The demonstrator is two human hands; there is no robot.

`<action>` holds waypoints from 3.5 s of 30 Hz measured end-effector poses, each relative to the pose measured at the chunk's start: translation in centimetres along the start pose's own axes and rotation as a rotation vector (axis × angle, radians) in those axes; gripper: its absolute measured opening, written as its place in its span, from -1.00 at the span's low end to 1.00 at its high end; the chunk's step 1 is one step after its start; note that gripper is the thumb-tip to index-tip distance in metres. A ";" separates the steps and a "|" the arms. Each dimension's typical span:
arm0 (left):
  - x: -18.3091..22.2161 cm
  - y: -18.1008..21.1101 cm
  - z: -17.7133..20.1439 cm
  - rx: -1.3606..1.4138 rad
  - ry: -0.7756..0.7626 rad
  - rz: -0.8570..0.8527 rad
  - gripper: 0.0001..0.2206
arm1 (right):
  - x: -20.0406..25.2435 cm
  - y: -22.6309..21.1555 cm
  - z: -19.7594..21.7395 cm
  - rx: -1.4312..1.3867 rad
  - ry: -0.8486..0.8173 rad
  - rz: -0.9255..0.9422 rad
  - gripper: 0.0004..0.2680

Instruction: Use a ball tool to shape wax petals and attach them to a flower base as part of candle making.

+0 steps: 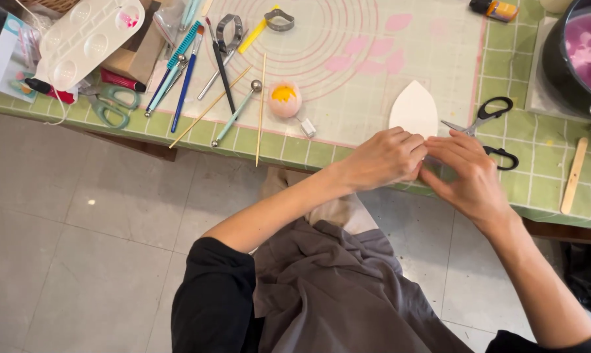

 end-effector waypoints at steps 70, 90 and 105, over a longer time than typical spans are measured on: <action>-0.7 -3.3 -1.1 0.373 0.144 0.319 -0.83 | -1.5 0.9 1.2 -0.006 0.048 -0.076 -0.81; -0.2 -2.7 0.1 0.051 0.231 0.211 -0.77 | -1.3 3.7 0.2 0.184 0.005 0.063 -0.80; -0.6 -2.4 3.1 0.216 0.249 0.221 -0.55 | -2.3 4.1 -0.3 0.234 0.019 0.135 -0.80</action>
Point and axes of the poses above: each hand's wrist, its own x-axis away from the middle knuckle, its own z-axis out of the back of the hand, y = z × x, the point moved 3 cm from there along -x, towards the middle knuckle, and after that the axes turned 1 degree about z, right-handed, at the moved point
